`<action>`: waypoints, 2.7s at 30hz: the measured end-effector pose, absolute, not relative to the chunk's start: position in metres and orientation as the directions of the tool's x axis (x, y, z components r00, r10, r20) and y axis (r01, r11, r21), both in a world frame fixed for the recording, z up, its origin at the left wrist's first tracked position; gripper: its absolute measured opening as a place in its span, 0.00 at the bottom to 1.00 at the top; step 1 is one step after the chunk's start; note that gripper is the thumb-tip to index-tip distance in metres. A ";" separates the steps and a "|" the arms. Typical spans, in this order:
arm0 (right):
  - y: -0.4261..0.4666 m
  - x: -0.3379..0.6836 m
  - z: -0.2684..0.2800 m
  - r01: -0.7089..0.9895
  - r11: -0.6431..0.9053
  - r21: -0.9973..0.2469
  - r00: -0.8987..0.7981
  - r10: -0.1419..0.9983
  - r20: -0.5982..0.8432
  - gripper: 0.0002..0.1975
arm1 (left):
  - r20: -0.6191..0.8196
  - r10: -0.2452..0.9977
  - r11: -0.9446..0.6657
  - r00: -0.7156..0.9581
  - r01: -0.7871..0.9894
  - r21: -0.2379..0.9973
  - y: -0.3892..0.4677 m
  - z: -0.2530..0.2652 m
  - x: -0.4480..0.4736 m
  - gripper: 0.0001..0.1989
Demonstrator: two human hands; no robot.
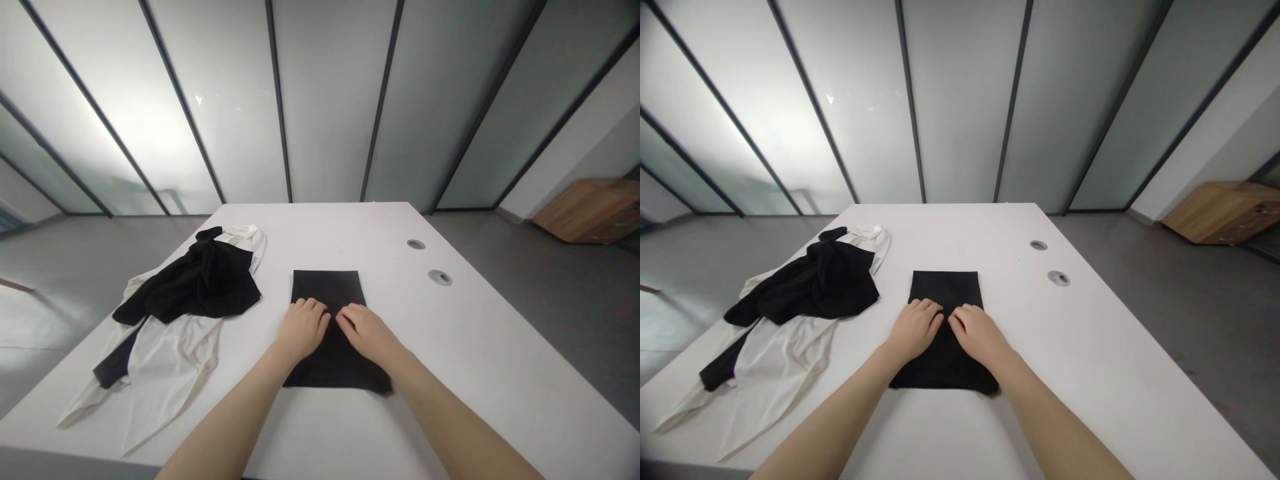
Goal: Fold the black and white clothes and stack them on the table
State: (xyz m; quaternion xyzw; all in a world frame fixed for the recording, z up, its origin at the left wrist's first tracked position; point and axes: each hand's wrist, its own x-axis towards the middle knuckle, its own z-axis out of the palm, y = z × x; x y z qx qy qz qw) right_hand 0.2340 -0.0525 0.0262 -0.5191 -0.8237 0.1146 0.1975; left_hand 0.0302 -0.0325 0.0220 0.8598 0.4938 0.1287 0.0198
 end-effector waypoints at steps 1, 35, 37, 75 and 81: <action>-0.052 0.232 0.026 0.793 0.441 -0.420 -0.373 0.897 0.237 0.18 | 0.208 0.859 -0.503 0.467 0.846 0.176 -0.033 0.024 0.032 0.18; -0.043 0.212 -0.010 0.930 0.279 -0.241 -0.262 0.960 0.104 0.32 | 0.125 0.902 -0.430 0.414 0.888 0.162 -0.026 -0.001 0.038 0.28; -0.044 0.213 -0.003 0.928 0.278 -0.249 -0.258 0.960 0.111 0.30 | 0.137 0.900 -0.433 0.414 0.886 0.164 -0.028 0.009 0.038 0.25; -0.025 0.273 -0.030 0.957 0.041 -0.287 0.011 0.984 0.179 0.24 | 0.159 0.982 -0.123 0.102 0.984 0.126 0.008 -0.013 -0.013 0.26; -0.023 0.275 -0.015 0.948 0.103 -0.300 -0.025 0.967 0.254 0.09 | 0.144 0.969 -0.233 0.202 0.940 0.251 0.017 0.003 -0.026 0.16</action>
